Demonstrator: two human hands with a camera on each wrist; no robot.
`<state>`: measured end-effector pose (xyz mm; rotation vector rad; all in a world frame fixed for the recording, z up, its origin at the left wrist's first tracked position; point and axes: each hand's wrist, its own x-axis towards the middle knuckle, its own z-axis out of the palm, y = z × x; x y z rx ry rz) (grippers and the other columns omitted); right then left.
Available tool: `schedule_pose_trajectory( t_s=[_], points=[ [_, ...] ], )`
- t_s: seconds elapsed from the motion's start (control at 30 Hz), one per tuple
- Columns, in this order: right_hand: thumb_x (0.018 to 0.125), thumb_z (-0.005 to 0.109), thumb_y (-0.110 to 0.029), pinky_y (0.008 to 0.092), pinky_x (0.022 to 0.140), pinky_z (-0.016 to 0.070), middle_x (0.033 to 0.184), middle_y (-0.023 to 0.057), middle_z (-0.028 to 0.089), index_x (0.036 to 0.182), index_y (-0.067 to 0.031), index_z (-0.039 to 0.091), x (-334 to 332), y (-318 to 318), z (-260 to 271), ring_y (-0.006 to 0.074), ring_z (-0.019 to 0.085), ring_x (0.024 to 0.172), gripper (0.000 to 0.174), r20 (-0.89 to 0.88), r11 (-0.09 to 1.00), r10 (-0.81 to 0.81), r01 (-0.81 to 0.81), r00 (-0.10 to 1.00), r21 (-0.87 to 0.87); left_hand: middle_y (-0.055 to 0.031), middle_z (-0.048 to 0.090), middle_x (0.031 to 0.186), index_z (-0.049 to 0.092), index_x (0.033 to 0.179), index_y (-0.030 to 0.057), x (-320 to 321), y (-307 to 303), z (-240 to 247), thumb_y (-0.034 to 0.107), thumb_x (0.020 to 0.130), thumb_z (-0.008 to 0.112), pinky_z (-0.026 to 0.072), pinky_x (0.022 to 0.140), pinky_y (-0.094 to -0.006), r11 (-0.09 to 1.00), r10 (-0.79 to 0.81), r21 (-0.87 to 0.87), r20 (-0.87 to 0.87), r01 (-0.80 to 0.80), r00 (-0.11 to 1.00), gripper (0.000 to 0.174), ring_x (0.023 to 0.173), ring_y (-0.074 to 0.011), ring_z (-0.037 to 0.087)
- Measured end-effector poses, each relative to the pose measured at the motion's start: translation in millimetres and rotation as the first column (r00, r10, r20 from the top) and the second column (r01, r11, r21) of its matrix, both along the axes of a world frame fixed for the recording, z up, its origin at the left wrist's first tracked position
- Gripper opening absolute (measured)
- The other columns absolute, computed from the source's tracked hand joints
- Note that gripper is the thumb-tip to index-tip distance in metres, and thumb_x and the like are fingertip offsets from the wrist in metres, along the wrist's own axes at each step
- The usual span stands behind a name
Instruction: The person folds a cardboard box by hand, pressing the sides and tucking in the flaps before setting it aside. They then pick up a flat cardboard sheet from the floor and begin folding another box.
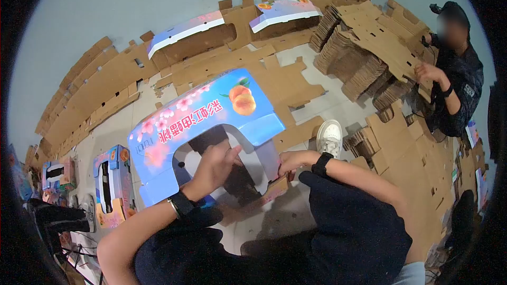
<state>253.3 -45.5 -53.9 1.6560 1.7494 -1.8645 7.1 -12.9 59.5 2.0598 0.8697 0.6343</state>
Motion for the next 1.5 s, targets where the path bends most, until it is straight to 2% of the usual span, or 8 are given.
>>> schedule_pose_trajectory(
  t_s=[0.2,0.33,0.4,0.63,0.73,0.83,0.97,1.5],
  points=[
    [0.069,0.065,-0.015,0.0283,0.042,0.0343,0.065,-0.0001,0.057,0.082,-0.0042,0.064,3,-3,-44,0.0108,0.046,0.050,0.016,-0.236,0.997,-0.044,0.027,0.971,-0.078,-0.0199,0.061,0.066,0.052,0.076,-0.0062,-1,-1,-1,0.015,0.093,0.052,0.0498,0.056,-0.0368,0.999,0.014,0.034,-0.062,-0.012,0.998,0.027,0.062,-0.0289,0.065],
    [0.070,0.064,-0.014,0.0277,0.043,0.0360,0.067,-0.0004,0.059,0.084,-0.0050,0.065,1,-2,-45,0.0101,0.045,0.050,0.016,-0.175,0.997,-0.022,0.009,0.984,-0.071,-0.0220,0.060,0.066,0.052,0.075,-0.0061,-6,1,-3,0.017,0.092,0.053,0.0482,0.057,-0.0410,0.996,0.009,0.092,-0.096,0.000,0.995,0.029,0.063,-0.0349,0.063],
    [0.079,0.060,-0.008,0.0317,0.061,0.0581,0.080,0.0132,0.065,0.099,0.0057,0.061,-11,-9,-4,0.0211,0.067,0.066,0.025,-0.122,0.998,-0.016,0.008,0.992,-0.066,-0.0232,0.060,0.067,0.052,0.074,-0.0058,-10,3,-5,0.019,0.092,0.053,0.0475,0.058,-0.0428,0.990,0.016,0.138,-0.136,0.003,0.991,0.030,0.064,-0.0375,0.062],
    [0.081,0.055,-0.016,0.0336,0.055,0.0569,0.072,0.0144,0.065,0.095,0.0064,0.063,-22,-21,0,0.0242,0.067,0.059,0.028,0.014,0.974,-0.031,0.028,0.999,0.224,-0.0217,0.063,0.074,0.059,0.080,-0.0026,-35,6,-23,0.036,0.090,0.052,0.0478,0.071,-0.0460,0.996,0.044,-0.052,-0.443,-0.075,0.895,0.040,0.077,-0.0391,0.062],
    [0.075,0.055,-0.026,0.0376,0.056,0.0481,0.070,0.0141,0.064,0.090,-0.0030,0.070,-26,-25,-15,0.0225,0.062,0.061,0.031,0.032,0.983,0.007,-0.012,0.999,0.181,-0.0212,0.065,0.084,0.067,0.085,0.0010,-32,1,-5,0.053,0.082,0.055,0.0491,0.074,-0.0442,0.932,-0.344,-0.266,-0.862,0.245,0.373,0.054,0.080,-0.0365,0.064],
    [0.075,0.056,-0.025,0.0379,0.056,0.0479,0.072,0.0160,0.066,0.090,-0.0018,0.069,-26,-29,-8,0.0267,0.062,0.061,0.031,-0.134,0.995,-0.039,0.051,0.990,0.086,-0.0190,0.067,0.085,0.067,0.087,0.0011,-60,3,-34,0.055,0.075,0.061,0.0485,0.076,-0.0433,0.829,-0.381,-0.090,-0.813,0.551,0.440,0.056,0.084,-0.0342,0.064],
    [0.075,0.056,-0.025,0.0381,0.053,0.0478,0.072,0.0169,0.066,0.090,-0.0015,0.069,-23,-24,-3,0.0264,0.063,0.060,0.031,0.096,0.985,-0.034,0.017,0.995,0.169,-0.0127,0.068,0.086,0.067,0.081,0.0092,-62,-2,-30,0.039,0.063,0.071,0.0425,0.086,-0.0369,0.726,-0.186,0.011,-0.959,0.688,0.213,0.035,0.086,-0.0279,0.065],
    [0.071,0.061,-0.037,0.0396,0.054,0.0486,0.063,0.0168,0.063,0.072,0.0001,0.065,-1,-13,-20,0.0309,0.061,0.053,0.038,0.085,0.835,-0.251,0.172,0.964,0.522,-0.0041,0.066,0.071,0.068,0.068,0.0179,-33,-12,-15,0.010,0.075,0.056,0.0391,0.085,-0.0313,0.547,0.286,0.424,-0.905,0.722,0.315,0.016,0.079,-0.0159,0.063]
  ],
)
